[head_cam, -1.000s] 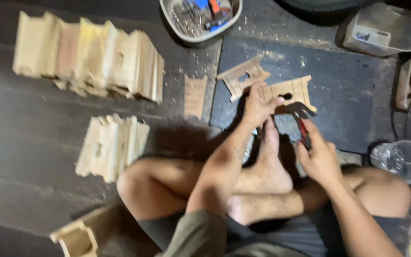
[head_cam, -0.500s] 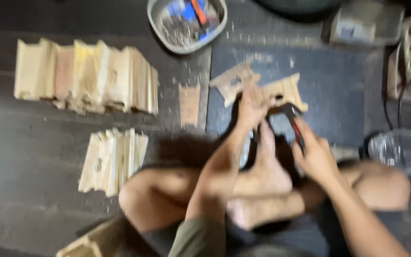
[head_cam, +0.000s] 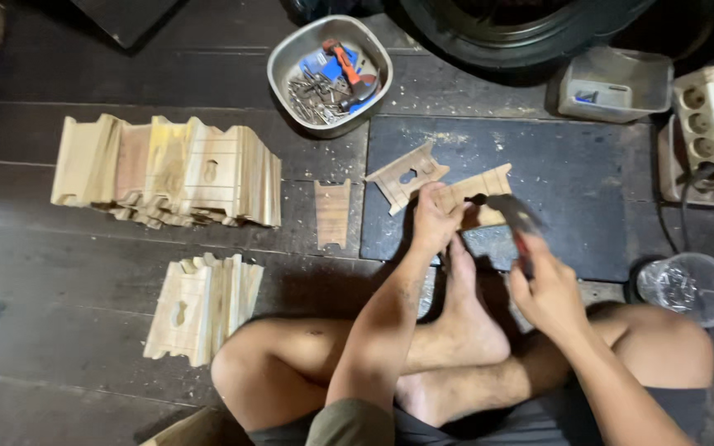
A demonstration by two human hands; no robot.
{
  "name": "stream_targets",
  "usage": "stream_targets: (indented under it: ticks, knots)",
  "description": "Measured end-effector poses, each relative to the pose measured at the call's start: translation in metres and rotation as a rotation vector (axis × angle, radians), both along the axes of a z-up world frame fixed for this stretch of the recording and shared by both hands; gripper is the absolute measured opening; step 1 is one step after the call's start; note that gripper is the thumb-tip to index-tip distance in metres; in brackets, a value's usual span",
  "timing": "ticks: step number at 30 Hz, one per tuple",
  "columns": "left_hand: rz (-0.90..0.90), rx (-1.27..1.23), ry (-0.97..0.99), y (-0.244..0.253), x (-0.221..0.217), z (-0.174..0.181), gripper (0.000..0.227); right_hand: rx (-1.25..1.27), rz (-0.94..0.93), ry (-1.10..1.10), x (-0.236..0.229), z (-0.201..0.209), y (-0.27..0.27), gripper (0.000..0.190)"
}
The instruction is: The person assembles small wooden structures by hand, joining precut wooden panels together and securing them with a hammer and small nails.
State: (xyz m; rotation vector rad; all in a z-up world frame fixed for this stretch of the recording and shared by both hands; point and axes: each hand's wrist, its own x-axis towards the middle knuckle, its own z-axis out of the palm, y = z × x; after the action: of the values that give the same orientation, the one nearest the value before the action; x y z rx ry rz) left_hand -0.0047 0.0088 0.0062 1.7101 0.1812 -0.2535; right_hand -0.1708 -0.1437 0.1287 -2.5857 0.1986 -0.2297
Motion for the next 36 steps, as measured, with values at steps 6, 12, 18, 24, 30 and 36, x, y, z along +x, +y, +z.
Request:
stream_targets:
  ticks: [6, 12, 18, 24, 30, 36]
  knots:
    - [-0.003, -0.054, 0.02, 0.001, -0.013, 0.012, 0.085, 0.166, -0.053, 0.219, -0.009, 0.017, 0.007, 0.072]
    - [0.062, 0.028, 0.11, -0.009, -0.01, 0.059, 0.055, 1.143, -0.338, 0.05, 0.008, -0.038, -0.069, 0.075]
    - [0.156, -0.181, -0.1, -0.052, -0.021, 0.059, 0.039, 0.269, -0.393, 0.314, 0.054, -0.07, -0.135, 0.059]
    - [0.07, -0.08, -0.283, -0.079, -0.088, 0.083, 0.033, 0.986, -0.481, 0.25, 0.067, 0.0, -0.034, 0.081]
    - [-0.38, 0.112, -0.277, -0.041, -0.122, 0.108, 0.053, 1.379, -0.515, 0.061, 0.052, -0.014, -0.016, 0.052]
    - [-0.622, 0.015, -0.225, -0.021, -0.113, 0.127, 0.069, 1.511, -0.353, 0.05, 0.029, -0.04, -0.034, 0.068]
